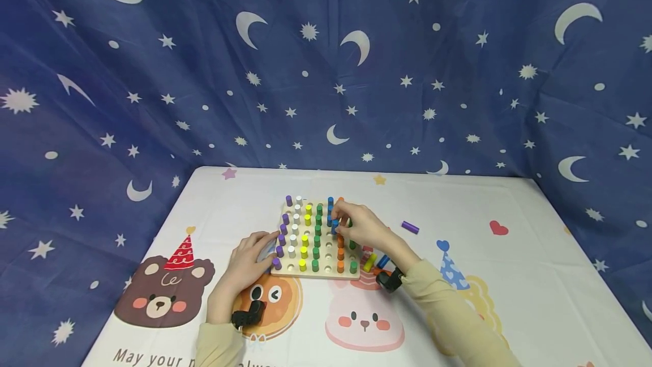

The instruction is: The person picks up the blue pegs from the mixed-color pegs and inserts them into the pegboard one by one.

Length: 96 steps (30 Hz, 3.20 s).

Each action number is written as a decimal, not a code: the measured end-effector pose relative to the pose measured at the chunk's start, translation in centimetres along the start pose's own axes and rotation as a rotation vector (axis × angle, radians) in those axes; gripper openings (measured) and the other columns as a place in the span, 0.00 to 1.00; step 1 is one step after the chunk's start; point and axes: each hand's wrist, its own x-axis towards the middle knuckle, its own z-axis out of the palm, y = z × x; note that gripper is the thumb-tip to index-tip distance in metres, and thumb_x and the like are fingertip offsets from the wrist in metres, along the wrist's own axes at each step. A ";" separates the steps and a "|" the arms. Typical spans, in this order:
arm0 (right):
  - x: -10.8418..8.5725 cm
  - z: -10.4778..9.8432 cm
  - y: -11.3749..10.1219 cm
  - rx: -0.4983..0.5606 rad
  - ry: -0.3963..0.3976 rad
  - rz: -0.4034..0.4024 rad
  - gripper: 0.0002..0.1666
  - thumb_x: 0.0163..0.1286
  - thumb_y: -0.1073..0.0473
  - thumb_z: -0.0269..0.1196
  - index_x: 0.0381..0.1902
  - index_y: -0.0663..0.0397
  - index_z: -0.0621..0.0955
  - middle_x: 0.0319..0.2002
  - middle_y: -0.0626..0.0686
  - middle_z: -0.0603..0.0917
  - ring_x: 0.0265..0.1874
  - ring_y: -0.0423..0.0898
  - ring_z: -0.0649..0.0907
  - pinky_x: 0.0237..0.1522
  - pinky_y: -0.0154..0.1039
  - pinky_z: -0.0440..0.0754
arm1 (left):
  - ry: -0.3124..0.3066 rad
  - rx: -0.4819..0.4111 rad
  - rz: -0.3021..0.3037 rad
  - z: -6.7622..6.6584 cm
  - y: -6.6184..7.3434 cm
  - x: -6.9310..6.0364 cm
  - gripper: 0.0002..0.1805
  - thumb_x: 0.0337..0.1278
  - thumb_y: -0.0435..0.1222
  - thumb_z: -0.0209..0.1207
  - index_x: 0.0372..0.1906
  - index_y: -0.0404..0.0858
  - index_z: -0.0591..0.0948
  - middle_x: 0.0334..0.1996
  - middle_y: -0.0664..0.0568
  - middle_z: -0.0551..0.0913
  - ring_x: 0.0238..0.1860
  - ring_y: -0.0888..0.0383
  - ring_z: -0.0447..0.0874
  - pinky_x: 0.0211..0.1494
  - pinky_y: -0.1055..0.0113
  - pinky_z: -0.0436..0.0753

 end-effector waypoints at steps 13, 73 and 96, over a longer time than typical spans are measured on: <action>0.9 0.7 0.3 -0.042 -0.020 -0.022 0.10 0.61 0.68 0.64 0.37 0.49 0.77 0.34 0.47 0.82 0.34 0.40 0.79 0.35 0.35 0.77 | 0.007 -0.007 0.009 -0.1 0.0 -0.1 0.29 0.61 0.41 0.56 0.69 0.48 0.69 0.64 0.44 0.69 0.65 0.41 0.64 0.65 0.37 0.60; 1.2 2.3 1.3 -0.135 0.031 0.001 0.11 0.59 0.61 0.68 0.40 0.46 0.81 0.32 0.42 0.84 0.34 0.39 0.80 0.55 0.44 0.70 | 0.012 0.010 0.003 0.0 0.0 0.0 0.29 0.61 0.42 0.56 0.68 0.48 0.70 0.64 0.45 0.70 0.64 0.42 0.65 0.64 0.39 0.63; -0.4 -0.9 0.4 -0.125 0.019 -0.017 0.09 0.63 0.63 0.64 0.43 0.52 0.83 0.41 0.50 0.86 0.44 0.48 0.83 0.49 0.45 0.80 | -0.025 -0.004 -0.020 -0.1 0.1 0.1 0.29 0.62 0.42 0.55 0.69 0.50 0.68 0.66 0.45 0.68 0.67 0.42 0.62 0.67 0.38 0.60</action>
